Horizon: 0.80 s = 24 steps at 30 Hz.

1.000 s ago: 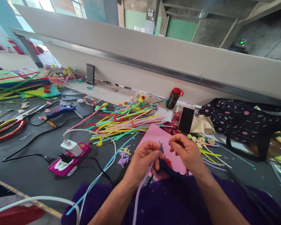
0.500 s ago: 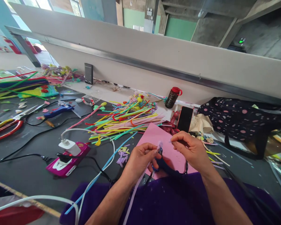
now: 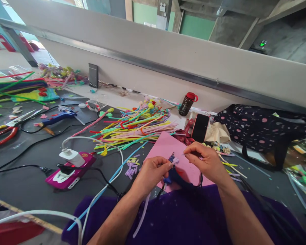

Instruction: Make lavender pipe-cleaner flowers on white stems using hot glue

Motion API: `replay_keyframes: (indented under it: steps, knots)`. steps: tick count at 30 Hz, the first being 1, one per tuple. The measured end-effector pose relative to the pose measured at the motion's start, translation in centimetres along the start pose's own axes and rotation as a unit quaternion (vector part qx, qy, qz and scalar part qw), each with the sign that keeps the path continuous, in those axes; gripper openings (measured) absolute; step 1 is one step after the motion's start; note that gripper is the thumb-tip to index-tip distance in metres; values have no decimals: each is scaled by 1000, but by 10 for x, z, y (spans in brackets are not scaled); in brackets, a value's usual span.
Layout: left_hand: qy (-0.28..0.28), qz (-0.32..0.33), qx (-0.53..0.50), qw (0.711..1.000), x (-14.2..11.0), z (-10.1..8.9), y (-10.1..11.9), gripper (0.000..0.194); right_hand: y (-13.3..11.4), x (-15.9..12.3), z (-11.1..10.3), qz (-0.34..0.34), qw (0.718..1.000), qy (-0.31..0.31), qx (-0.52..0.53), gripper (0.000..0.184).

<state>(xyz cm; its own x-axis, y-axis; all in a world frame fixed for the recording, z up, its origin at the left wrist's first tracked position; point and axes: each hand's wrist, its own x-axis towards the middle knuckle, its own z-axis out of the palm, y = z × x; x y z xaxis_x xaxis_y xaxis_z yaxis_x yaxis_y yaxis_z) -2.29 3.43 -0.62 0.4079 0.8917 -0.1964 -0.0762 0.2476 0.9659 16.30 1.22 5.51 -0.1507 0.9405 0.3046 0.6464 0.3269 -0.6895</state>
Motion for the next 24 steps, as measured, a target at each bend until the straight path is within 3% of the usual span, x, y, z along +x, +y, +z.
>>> replay_keyframes:
  steps: [5,12,17,24]
  knots:
    - [-27,-53,-1,998,-3,1,8,22,0,0,2,12,1000,-17,9,8]
    - [-74,-58,-144,985,-3,-4,13,19,2,0,3,24,1000,-16,12,7]
    - [-50,-34,-224,973,1,-7,11,19,-3,-2,14,72,994,-1,80,5]
    - [-27,-68,-257,964,-1,4,3,19,-2,-6,46,101,984,-7,145,7]
